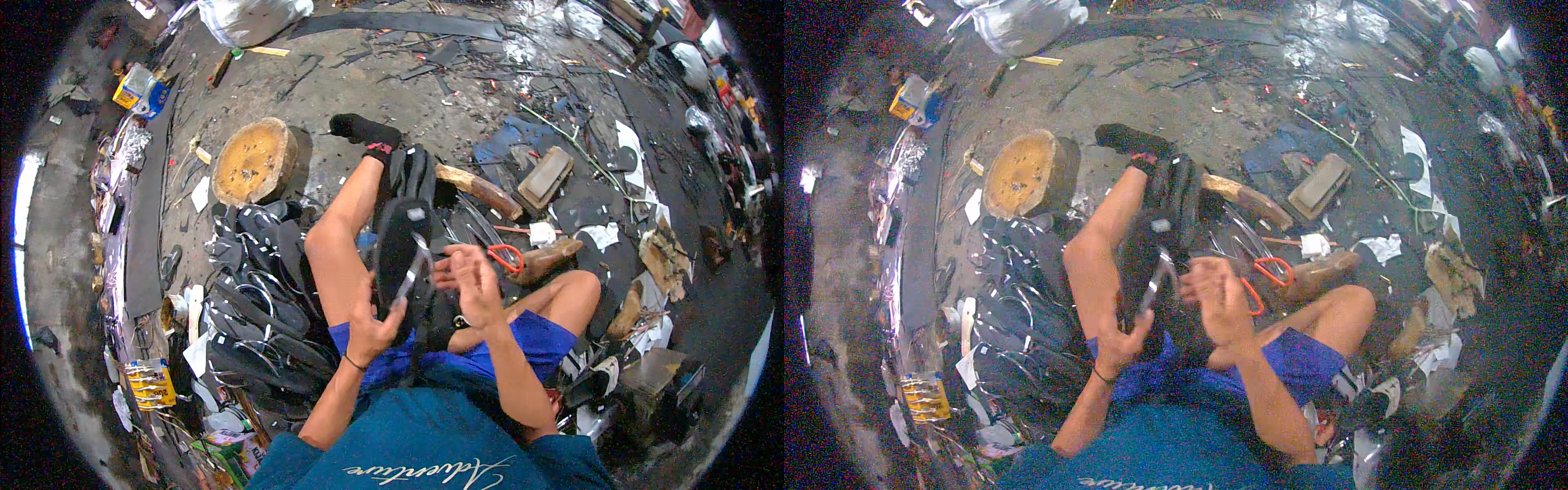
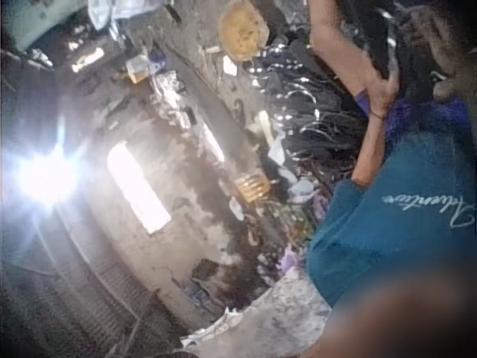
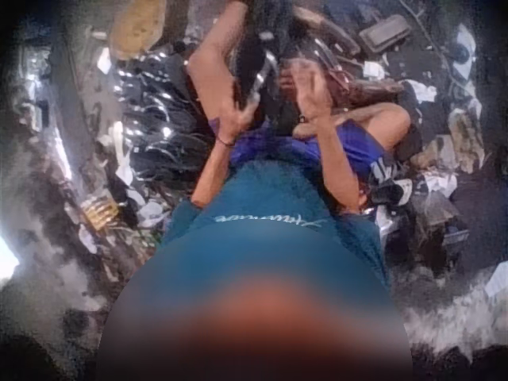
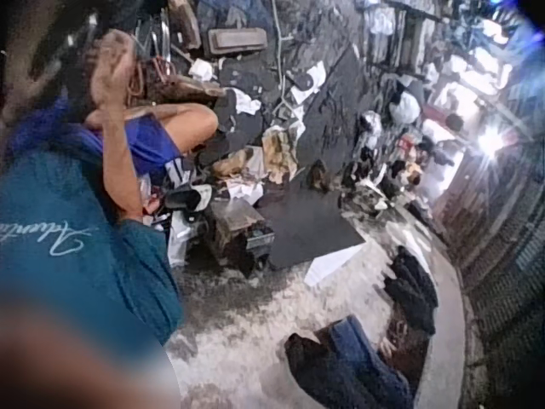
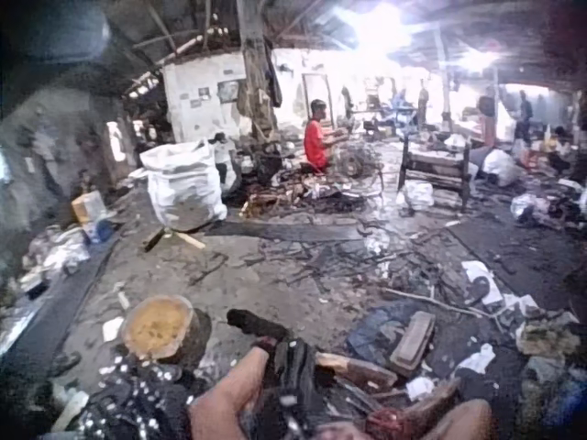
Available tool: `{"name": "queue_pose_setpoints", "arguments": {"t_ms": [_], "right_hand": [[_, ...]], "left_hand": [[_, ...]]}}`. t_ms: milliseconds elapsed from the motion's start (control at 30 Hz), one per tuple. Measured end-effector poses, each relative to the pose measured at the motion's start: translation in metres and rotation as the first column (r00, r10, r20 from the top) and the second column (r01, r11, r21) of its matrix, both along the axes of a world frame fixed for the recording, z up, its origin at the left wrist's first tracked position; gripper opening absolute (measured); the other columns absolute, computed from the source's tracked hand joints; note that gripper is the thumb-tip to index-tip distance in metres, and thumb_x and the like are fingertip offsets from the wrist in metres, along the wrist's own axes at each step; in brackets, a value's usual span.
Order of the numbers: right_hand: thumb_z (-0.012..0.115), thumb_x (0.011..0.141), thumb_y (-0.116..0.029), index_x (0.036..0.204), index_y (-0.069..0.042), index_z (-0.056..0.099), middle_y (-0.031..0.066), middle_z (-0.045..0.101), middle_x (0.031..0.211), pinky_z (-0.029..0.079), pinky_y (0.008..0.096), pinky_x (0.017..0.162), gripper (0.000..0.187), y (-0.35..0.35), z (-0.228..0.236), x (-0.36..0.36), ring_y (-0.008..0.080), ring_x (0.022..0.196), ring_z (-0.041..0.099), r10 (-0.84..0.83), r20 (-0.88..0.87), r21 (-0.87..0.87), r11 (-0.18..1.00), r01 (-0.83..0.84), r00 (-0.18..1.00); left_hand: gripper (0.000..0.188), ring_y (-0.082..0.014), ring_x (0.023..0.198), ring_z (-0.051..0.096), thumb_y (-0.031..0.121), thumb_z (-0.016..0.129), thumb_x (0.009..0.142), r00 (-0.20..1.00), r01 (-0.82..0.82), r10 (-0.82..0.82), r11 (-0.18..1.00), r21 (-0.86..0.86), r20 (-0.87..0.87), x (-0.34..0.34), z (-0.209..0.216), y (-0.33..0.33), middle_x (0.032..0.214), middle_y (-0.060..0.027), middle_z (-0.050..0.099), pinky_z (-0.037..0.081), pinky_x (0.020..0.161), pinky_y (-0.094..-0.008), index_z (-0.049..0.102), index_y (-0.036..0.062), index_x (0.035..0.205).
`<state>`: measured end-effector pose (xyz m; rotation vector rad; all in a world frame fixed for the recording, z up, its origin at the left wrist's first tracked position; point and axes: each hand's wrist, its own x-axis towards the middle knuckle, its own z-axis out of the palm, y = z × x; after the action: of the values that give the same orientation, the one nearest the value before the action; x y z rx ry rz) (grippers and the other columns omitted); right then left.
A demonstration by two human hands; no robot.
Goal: The person sits on the floor and uses a small metal tool to scrape and trim the edges of a black shoe insole. They repeatedly scrape the surface, trim excess material with shears, and place the finished insole aside.
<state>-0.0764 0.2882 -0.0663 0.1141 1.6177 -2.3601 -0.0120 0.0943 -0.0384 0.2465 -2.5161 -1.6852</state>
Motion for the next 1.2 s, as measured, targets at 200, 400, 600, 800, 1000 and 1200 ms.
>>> {"name": "queue_pose_setpoints", "arguments": {"t_ms": [200,400,600,800,1000,1200], "right_hand": [[0.065,0.096,-0.015,0.107,0.002,0.062,0.0084,0.069,0.089,0.055,0.0246,0.064,0.02,-0.026,0.029,0.021,0.0125,0.074,0.068,0.004,0.161,0.163,0.986,-0.03,0.987],[0.068,0.092,-0.012,0.1,-0.002,0.067,0.0054,0.069,0.08,0.049,0.0284,0.058,0.013,-0.025,0.024,0.029,0.0106,0.066,0.061,-0.001,-0.107,0.541,0.839,0.059,0.994],[0.071,0.089,-0.015,0.094,-0.002,0.069,0.0101,0.07,0.081,0.049,0.0321,0.061,0.014,-0.024,0.016,0.029,0.0172,0.069,0.064,0.008,-0.158,0.561,0.824,0.083,0.987],[0.07,0.09,-0.019,0.094,-0.001,0.069,0.0126,0.07,0.086,0.053,0.0326,0.072,0.018,-0.012,0.012,0.033,0.0205,0.078,0.068,0.045,-0.014,0.508,0.861,-0.032,0.999],[0.069,0.09,-0.019,0.095,-0.003,0.069,0.0136,0.07,0.088,0.053,0.0342,0.074,0.017,-0.008,0.023,0.038,0.0208,0.08,0.068,0.071,-0.155,0.618,0.785,0.04,0.985],[0.068,0.09,-0.011,0.095,0.002,0.066,0.0135,0.067,0.077,0.051,0.0335,0.065,0.015,-0.006,0.005,0.036,0.0217,0.07,0.066,0.005,-0.296,0.572,0.802,0.173,0.955]], "left_hand": [[0.066,-0.0254,0.111,0.062,0.023,0.08,0.083,0.971,0.17,-0.209,0.946,0.276,0.117,0.016,0.022,-0.004,0.122,-0.0183,0.058,0.05,0.095,-0.0372,0.046,-0.0037,0.134],[0.05,-0.0213,0.105,0.064,0.013,0.076,0.086,0.995,-0.002,-0.01,0.993,0.12,0.098,-0.002,0.006,0.018,0.115,-0.0156,0.062,0.055,0.081,-0.0307,0.052,-0.0034,0.127],[0.044,-0.0219,0.097,0.064,0.012,0.075,0.084,0.994,0.058,-0.067,0.993,0.099,0.09,0.0,0.003,0.02,0.108,-0.0121,0.061,0.054,0.077,-0.0336,0.057,-0.0009,0.122],[0.043,-0.0224,0.101,0.062,0.016,0.078,0.083,0.99,0.042,-0.061,0.988,0.146,0.13,0.006,-0.01,0.012,0.108,-0.0117,0.062,0.054,0.084,-0.0353,0.058,-0.0002,0.119],[0.044,-0.0218,0.101,0.061,0.013,0.077,0.084,0.978,0.059,-0.09,0.984,0.166,0.186,0.006,0.003,0.015,0.109,-0.0127,0.063,0.053,0.087,-0.0354,0.055,-0.0015,0.12],[0.039,-0.0187,0.096,0.061,0.006,0.074,0.083,0.98,0.198,-0.197,0.98,-0.008,0.034,0.003,0.002,0.024,0.107,-0.0101,0.061,0.054,0.083,-0.0325,0.054,-0.0013,0.116]]}}
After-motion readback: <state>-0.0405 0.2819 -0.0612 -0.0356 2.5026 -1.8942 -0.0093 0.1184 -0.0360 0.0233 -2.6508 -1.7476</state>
